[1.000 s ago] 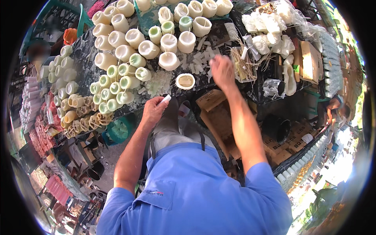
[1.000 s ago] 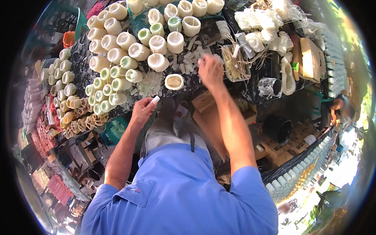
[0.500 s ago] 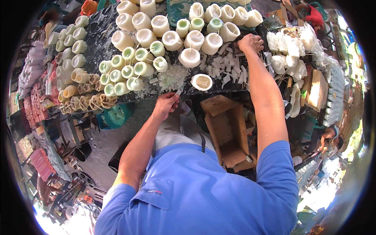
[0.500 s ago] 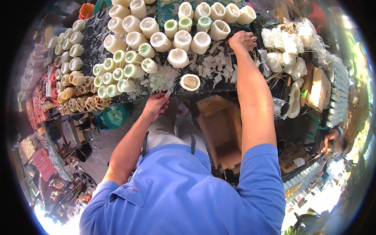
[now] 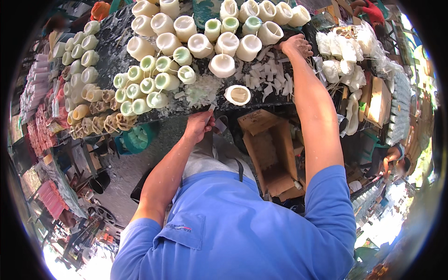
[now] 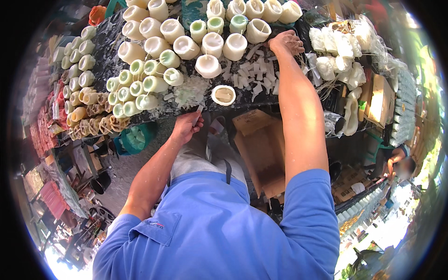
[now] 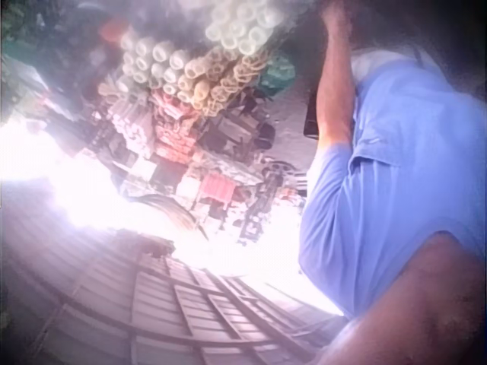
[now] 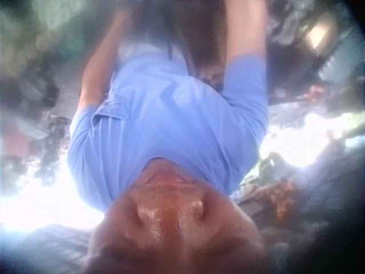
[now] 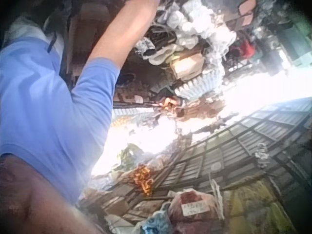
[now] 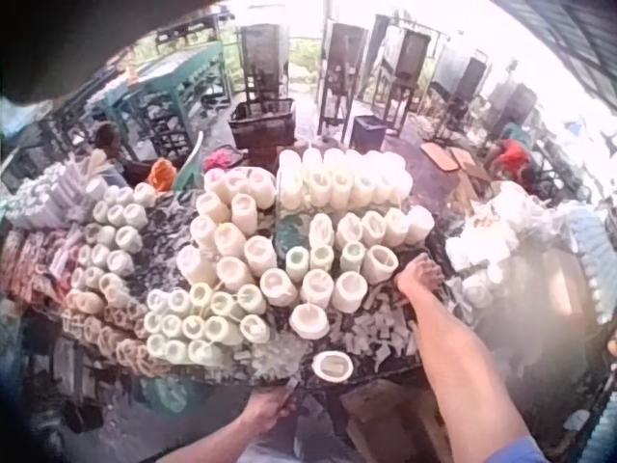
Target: The person repeatedly picks up small white cylindrical candle bodies and inserts wicks into their centers. The person handles the candles one at a time, aligns the wick, and places the finished candles back on the table among many others.
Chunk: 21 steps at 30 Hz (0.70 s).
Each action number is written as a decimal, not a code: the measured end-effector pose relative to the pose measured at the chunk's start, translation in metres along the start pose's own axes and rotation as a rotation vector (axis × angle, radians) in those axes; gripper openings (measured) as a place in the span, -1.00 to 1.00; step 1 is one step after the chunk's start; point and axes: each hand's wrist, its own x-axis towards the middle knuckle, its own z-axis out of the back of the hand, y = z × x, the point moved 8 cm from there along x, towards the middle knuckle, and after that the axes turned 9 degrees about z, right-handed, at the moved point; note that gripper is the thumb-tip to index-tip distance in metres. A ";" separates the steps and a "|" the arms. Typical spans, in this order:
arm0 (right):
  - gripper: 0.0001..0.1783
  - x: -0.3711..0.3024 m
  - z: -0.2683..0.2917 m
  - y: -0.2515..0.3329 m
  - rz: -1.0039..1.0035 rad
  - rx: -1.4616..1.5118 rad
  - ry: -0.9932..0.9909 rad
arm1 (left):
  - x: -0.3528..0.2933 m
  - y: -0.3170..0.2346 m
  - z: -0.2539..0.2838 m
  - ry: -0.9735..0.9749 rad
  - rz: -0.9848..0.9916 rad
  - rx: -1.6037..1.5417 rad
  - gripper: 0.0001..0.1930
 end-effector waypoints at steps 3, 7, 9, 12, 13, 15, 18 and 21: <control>-0.10 0.014 0.006 -0.004 0.056 0.197 0.159 | 0.001 0.000 0.002 -0.030 -0.017 0.049 -0.73; -0.40 -0.026 0.080 -0.027 0.260 0.335 -0.163 | 0.003 0.000 0.000 0.004 -0.080 0.067 -0.73; -0.54 -0.100 0.123 -0.052 0.536 0.812 -0.329 | 0.004 0.002 0.000 0.014 -0.080 0.048 -0.74; -0.61 -0.234 0.129 -0.074 0.682 0.937 -0.138 | 0.005 0.005 0.001 -0.005 -0.098 0.010 -0.74; -0.69 -0.271 0.108 -0.056 0.748 0.797 -0.031 | 0.006 0.005 0.000 -0.009 -0.114 -0.005 -0.75; -0.80 -0.342 0.074 -0.018 1.051 0.515 -0.048 | 0.007 0.009 -0.002 -0.014 -0.125 -0.024 -0.75; -0.84 -0.377 0.008 0.030 1.168 0.366 -0.045 | 0.010 0.011 -0.004 -0.018 -0.148 -0.022 -0.75; -0.82 -0.372 -0.025 0.049 1.233 0.332 -0.120 | 0.009 0.010 -0.005 0.010 -0.183 -0.052 -0.74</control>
